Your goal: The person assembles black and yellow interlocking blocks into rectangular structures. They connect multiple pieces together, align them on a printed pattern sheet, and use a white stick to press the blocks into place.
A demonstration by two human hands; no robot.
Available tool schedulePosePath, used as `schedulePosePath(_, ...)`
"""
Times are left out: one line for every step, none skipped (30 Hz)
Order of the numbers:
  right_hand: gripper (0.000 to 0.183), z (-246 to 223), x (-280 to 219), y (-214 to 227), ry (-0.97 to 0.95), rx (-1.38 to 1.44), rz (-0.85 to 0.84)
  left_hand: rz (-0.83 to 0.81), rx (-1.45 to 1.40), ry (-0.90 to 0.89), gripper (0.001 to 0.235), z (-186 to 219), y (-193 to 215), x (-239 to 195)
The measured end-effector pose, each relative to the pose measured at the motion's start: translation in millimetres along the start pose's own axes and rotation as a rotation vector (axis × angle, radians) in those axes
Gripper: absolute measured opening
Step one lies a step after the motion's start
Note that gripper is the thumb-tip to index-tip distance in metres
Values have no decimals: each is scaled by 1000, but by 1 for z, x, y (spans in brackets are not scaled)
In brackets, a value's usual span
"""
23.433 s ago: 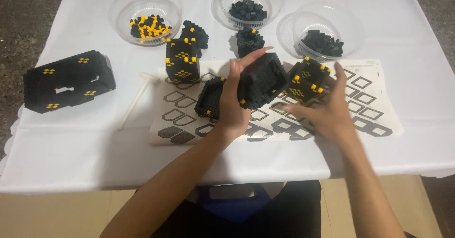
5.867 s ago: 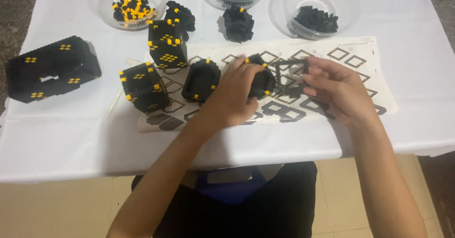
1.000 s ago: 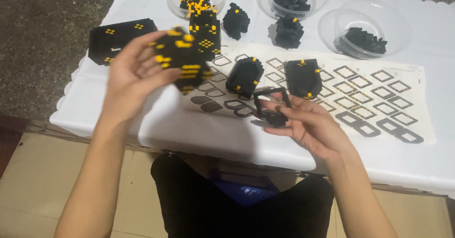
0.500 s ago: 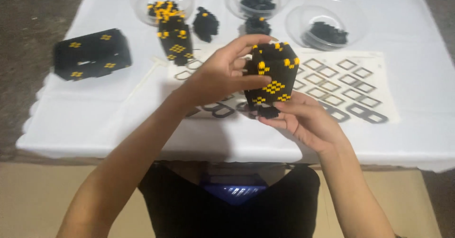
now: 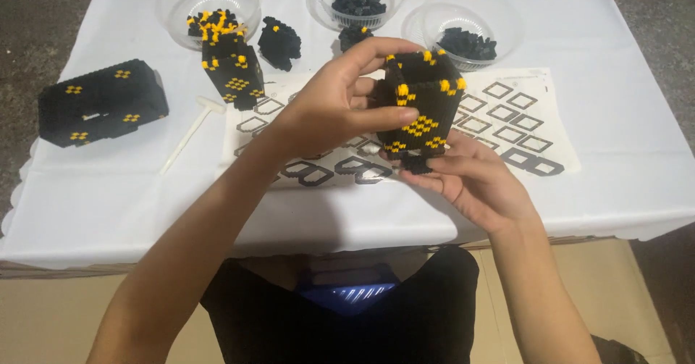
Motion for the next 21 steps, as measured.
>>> schedulePosePath(56, 0, 2, 5, 4, 3, 3, -5, 1, -1, 53, -4, 0, 3)
schedulePosePath(52, 0, 4, 7, 11, 13, -33, -36, 29, -26, 55, -7, -2, 5)
schedulePosePath(48, -1, 5, 10, 19, 23, -67, -68, 56, -53, 57, -10, -4, 8)
schedulePosePath(48, -3, 7, 12, 25, 25, -62, -75, 55, -55, 57, -14, -4, 14)
schedulePosePath(46, -6, 9, 17, 29, 0, -29, -110, 57, -87, 58, -16, -7, 20)
schedulePosePath(44, -8, 10, 21, 32, -24, 3, -144, 58, -120, 59, -18, -10, 25)
schedulePosePath(44, -13, 16, 28, 39, -22, 14, -156, 54, -123, 59, -23, -11, 37)
schedulePosePath(44, -17, 21, 35, 41, -71, 23, -190, 105, -133, 58, -27, -15, 47)
schedulePosePath(45, -22, 26, 41, 42, -122, 30, -220, 157, -143, 57, -31, -18, 57)
schedulePosePath(45, -25, 30, 48, 46, -123, 39, -227, 153, -148, 57, -38, -21, 71)
schedulePosePath(45, -29, 35, 53, 54, -197, 36, -227, 280, -45, 59, -52, -23, 85)
schedulePosePath(45, -32, 40, 59, 62, -270, 33, -228, 406, 59, 62, -65, -24, 99)
schedulePosePath(45, -33, 40, 61, 65, -273, 37, -230, 404, 54, 62, -71, -27, 107)
schedulePosePath(47, -35, 41, 64, 79, -405, 51, -258, 434, 78, 68, -79, -30, 115)
schedulePosePath(50, -37, 43, 67, 91, -539, 62, -282, 462, 103, 75, -86, -33, 123)
schedulePosePath(50, -38, 39, 62, 92, -543, 64, -281, 460, 99, 75, -85, -35, 122)
schedulePosePath(56, -42, 34, 59, 141, -835, 118, -291, 457, 84, 76, -84, -37, 120)
schedulePosePath(65, -47, 29, 55, 188, -1128, 172, -300, 454, 69, 78, -84, -40, 118)
schedulePosePath(65, -48, 26, 49, 187, -1126, 175, -304, 453, 70, 78, -83, -41, 118)
schedulePosePath(61, -50, 22, 47, 162, -1228, 235, -304, 469, 76, 78, -84, -42, 118)
schedulePosePath(57, -51, 18, 44, 133, -1327, 293, -305, 484, 85, 78, -85, -43, 117)
Point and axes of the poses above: each hand's wrist, its own x-axis towards the middle knuckle, its own y-axis out of the back of the hand, z = x × y, the point moved 6 cm from there along x, towards the middle knuckle, and after that the axes turned 1 degree about y, right-handed, at the moved point
